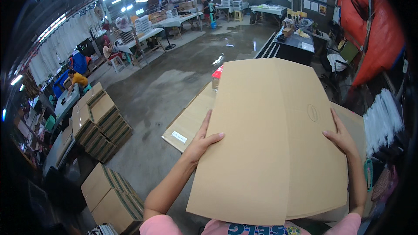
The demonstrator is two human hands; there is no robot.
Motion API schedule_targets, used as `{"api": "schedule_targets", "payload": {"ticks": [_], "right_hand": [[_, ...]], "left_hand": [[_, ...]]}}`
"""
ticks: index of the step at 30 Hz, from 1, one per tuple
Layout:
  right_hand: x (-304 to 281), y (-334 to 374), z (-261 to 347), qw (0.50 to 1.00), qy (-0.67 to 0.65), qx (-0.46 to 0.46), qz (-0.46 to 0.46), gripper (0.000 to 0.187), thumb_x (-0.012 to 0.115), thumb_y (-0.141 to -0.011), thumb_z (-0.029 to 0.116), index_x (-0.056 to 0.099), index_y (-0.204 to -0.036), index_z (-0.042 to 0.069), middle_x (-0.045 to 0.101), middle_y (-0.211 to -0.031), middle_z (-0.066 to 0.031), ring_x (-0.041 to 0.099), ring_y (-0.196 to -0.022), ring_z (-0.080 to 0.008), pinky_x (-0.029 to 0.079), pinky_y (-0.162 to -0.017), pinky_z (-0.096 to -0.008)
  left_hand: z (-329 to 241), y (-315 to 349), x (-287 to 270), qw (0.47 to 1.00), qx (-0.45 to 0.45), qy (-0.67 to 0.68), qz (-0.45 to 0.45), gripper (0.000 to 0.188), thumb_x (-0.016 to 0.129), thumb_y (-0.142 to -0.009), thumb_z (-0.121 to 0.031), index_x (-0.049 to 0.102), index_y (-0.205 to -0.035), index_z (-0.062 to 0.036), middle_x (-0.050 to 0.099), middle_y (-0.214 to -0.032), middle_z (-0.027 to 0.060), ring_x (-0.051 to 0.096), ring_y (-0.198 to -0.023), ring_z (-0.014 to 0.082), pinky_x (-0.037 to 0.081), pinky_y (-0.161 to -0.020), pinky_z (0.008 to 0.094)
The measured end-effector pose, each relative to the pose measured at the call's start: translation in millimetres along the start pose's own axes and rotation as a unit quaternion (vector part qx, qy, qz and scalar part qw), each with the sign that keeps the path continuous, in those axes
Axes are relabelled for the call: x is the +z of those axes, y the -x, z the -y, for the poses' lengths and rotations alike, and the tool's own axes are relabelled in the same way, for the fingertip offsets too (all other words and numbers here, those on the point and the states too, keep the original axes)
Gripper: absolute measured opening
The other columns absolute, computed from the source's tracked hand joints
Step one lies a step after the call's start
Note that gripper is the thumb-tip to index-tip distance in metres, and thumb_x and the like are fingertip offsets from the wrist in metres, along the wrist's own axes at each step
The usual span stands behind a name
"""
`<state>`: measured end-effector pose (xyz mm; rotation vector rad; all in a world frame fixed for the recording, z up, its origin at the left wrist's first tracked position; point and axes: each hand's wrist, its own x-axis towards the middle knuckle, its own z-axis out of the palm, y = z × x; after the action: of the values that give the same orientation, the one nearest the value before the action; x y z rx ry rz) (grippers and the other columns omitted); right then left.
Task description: The person wraps an item in brown paper, secures it with tape, then assembles a cardboard box and places the wrapped items inside.
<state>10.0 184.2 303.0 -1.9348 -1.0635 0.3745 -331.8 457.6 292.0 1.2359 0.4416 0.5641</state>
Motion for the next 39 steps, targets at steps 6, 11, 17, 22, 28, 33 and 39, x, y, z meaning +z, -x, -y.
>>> {"api": "schedule_targets", "payload": {"ticks": [6, 11, 17, 22, 28, 33, 39], "right_hand": [[-1.6, -66.9, -12.5, 0.982, 0.094, -0.107, 0.122, 0.089, 0.071, -0.078, 0.036, 0.025, -0.147, 0.004, 0.035, -0.145, -0.0218, 0.035, -0.134, -0.0326, 0.027, -0.110, -0.0369], [22.5, -88.4, -9.6, 0.956, 0.226, -0.053, 0.179, 0.079, 0.058, -0.086, 0.049, 0.024, -0.147, 0.010, 0.033, -0.143, -0.0259, 0.039, -0.129, -0.0412, 0.032, -0.107, -0.0410], [20.7, -64.3, -6.1, 0.917, 0.348, -0.067, 0.183, 0.076, 0.051, -0.089, 0.053, 0.023, -0.148, 0.013, 0.021, -0.149, -0.0276, 0.032, -0.133, -0.0448, 0.030, -0.108, -0.0450], [31.8, 37.1, 55.9, 0.880, 0.367, -0.099, 0.284, 0.080, 0.052, -0.081, 0.063, 0.033, -0.145, 0.019, 0.025, -0.151, -0.0212, 0.025, -0.136, -0.0452, 0.018, -0.107, -0.0633], [132.2, 130.2, 53.2, 0.939, 0.299, -0.165, -0.051, 0.081, 0.039, -0.079, 0.078, 0.062, -0.120, 0.013, 0.051, -0.131, -0.0212, 0.049, -0.120, -0.0404, 0.024, -0.103, -0.0561], [163.3, 125.5, 47.6, 0.938, 0.232, -0.191, -0.170, 0.080, 0.034, -0.084, 0.075, 0.067, -0.108, 0.006, 0.063, -0.114, -0.0185, 0.059, -0.108, -0.0362, 0.026, -0.102, -0.0517], [166.7, 124.0, 26.0, 0.914, 0.176, -0.227, -0.288, 0.076, 0.031, -0.088, 0.069, 0.068, -0.092, 0.003, 0.068, -0.098, -0.0144, 0.062, -0.099, -0.0335, 0.028, -0.101, -0.0509]], "left_hand": [[41.9, 46.6, 33.0, 0.990, 0.067, -0.056, -0.113, 0.087, 0.060, -0.087, -0.015, 0.001, -0.151, -0.0097, 0.019, -0.151, 0.0196, 0.027, -0.137, 0.0289, 0.028, -0.109, 0.0367], [20.4, 24.4, 48.6, 0.625, 0.141, -0.767, -0.026, 0.073, 0.050, -0.092, -0.043, 0.013, -0.151, -0.0205, -0.005, -0.155, 0.0213, 0.001, -0.141, 0.0479, 0.012, -0.108, 0.0635], [16.1, -97.6, 63.3, 0.619, 0.206, -0.730, 0.204, 0.068, 0.030, -0.094, -0.059, 0.017, -0.150, -0.0229, 0.008, -0.156, 0.0161, 0.008, -0.143, 0.0390, 0.012, -0.107, 0.0662], [29.1, -160.6, 43.6, 0.625, 0.155, -0.735, 0.211, 0.068, 0.026, -0.095, -0.059, 0.018, -0.150, -0.0196, 0.014, -0.156, 0.0125, 0.014, -0.143, 0.0317, 0.013, -0.109, 0.0632], [31.2, -205.4, 39.1, 0.622, 0.166, -0.743, 0.182, 0.072, 0.026, -0.094, -0.060, 0.018, -0.150, -0.0151, 0.015, -0.156, 0.0117, 0.016, -0.143, 0.0316, 0.013, -0.110, 0.0617], [24.8, -314.1, -21.7, 0.642, 0.090, -0.760, 0.047, 0.074, 0.027, -0.093, -0.060, 0.017, -0.150, -0.0138, 0.014, -0.156, 0.0111, 0.017, -0.143, 0.0323, 0.013, -0.109, 0.0631], [12.2, -365.0, -14.0, 0.735, -0.032, -0.677, -0.002, 0.065, 0.036, -0.092, -0.053, 0.039, -0.141, -0.0104, 0.043, -0.143, 0.0149, 0.040, -0.131, 0.0340, 0.016, -0.108, 0.0621]]}}
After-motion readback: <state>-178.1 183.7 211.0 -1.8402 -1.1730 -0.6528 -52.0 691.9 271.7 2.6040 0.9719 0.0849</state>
